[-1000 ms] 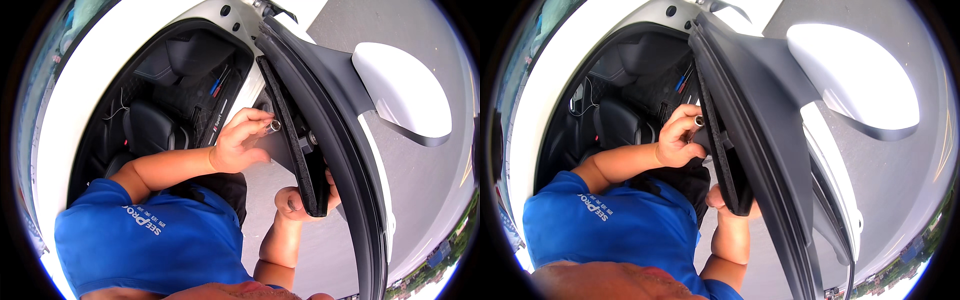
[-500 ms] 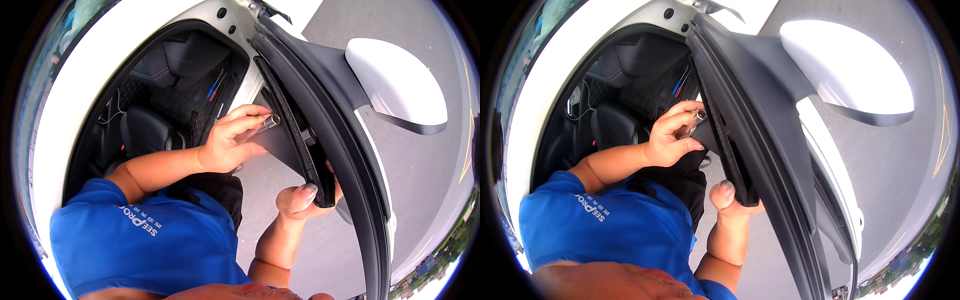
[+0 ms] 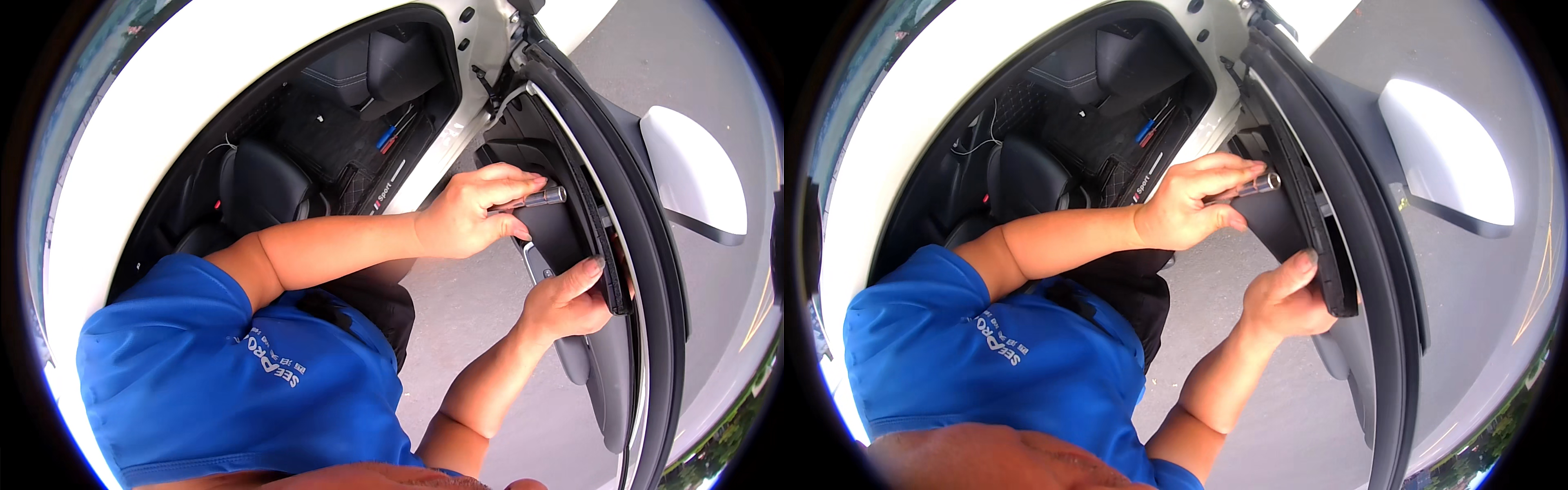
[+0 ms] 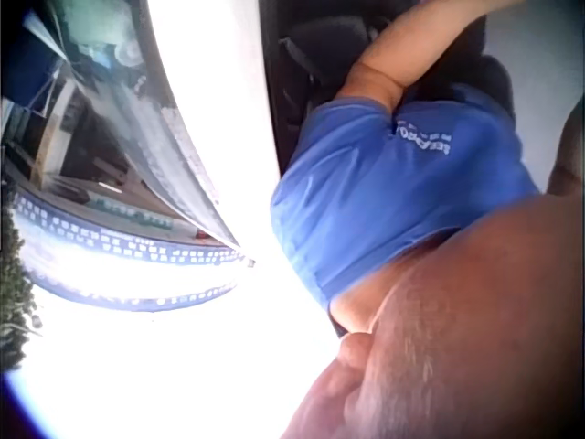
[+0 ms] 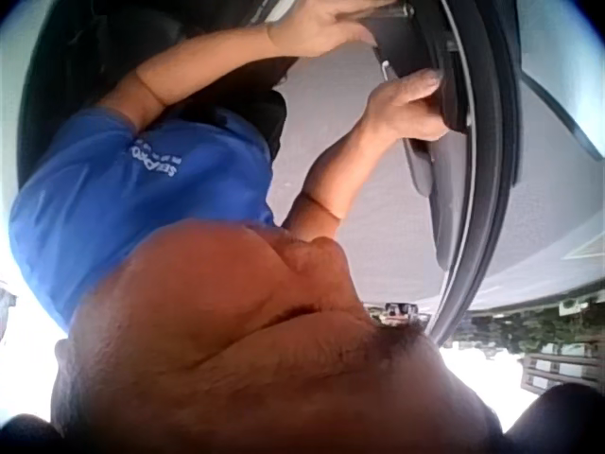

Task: The person detaches and removes an interior door panel from a white car using a socket tool and their hands.

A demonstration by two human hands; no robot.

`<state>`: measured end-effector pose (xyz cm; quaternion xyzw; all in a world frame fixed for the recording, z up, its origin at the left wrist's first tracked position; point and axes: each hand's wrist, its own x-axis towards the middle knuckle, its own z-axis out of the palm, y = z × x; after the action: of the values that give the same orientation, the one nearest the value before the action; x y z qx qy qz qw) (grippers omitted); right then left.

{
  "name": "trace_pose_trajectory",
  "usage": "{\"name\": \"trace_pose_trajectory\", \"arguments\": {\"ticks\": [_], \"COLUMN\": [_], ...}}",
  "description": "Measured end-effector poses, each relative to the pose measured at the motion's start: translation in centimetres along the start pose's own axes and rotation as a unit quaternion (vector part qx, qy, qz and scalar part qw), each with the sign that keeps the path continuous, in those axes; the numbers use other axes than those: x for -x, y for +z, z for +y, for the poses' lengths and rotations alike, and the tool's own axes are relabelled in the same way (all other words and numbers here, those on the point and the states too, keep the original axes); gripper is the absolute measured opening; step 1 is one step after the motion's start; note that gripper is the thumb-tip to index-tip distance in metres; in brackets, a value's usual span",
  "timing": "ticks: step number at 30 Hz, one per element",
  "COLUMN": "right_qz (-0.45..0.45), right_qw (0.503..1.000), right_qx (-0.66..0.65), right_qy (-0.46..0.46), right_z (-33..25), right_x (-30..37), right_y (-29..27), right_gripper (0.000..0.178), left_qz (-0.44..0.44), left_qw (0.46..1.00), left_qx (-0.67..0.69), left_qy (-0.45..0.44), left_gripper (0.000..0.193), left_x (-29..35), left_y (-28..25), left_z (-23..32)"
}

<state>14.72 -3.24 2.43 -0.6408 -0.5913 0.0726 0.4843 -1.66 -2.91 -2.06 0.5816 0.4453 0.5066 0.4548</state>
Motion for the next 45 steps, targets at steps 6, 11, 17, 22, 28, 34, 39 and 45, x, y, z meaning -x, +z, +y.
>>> {"name": "trace_pose_trajectory", "arguments": {"ticks": [6,11,17,22,28,34,39,45], "right_qz": [0.054,0.185,0.211,0.195,0.102,0.026,0.069,0.045], "right_qw": [0.971,0.935,0.918,0.939,0.988,0.994,0.992,0.974], "right_qx": [0.197,0.209,0.259,0.217,0.113,0.084,0.073,-0.068], "right_qy": [-0.121,-0.220,-0.214,-0.182,-0.019,0.058,0.073,-0.213], "right_z": [0.8,3.7,4.3,3.1,0.4,-0.3,-0.3,-1.8], "right_x": [2.0,0.2,0.7,1.0,-0.4,-1.0,-0.7,7.2], "right_y": [-0.1,2.3,2.3,2.0,0.6,0.0,0.0,-2.3], "right_gripper": [0.049,0.047,0.052,0.061,0.070,0.059,0.068,0.054], "left_qz": [0.030,0.093,0.045,0.050,0.043,0.049,0.050,0.051], "left_qw": [0.998,0.971,0.993,0.991,0.995,0.996,0.997,0.997], "left_qx": [0.027,0.206,0.082,0.105,0.078,0.039,0.006,0.030], "left_qy": [-0.055,-0.074,-0.068,-0.073,-0.053,-0.068,-0.061,-0.043], "left_gripper": [0.058,0.051,0.032,0.026,0.023,0.026,0.027,0.034], "left_x": [0.8,0.2,-0.1,-0.2,0.2,-0.3,-0.5,-0.5], "left_y": [0.3,2.5,1.2,1.4,1.0,1.1,1.3,0.6], "left_z": [0.6,-1.3,0.0,-0.1,-0.2,0.2,0.6,0.0]}}
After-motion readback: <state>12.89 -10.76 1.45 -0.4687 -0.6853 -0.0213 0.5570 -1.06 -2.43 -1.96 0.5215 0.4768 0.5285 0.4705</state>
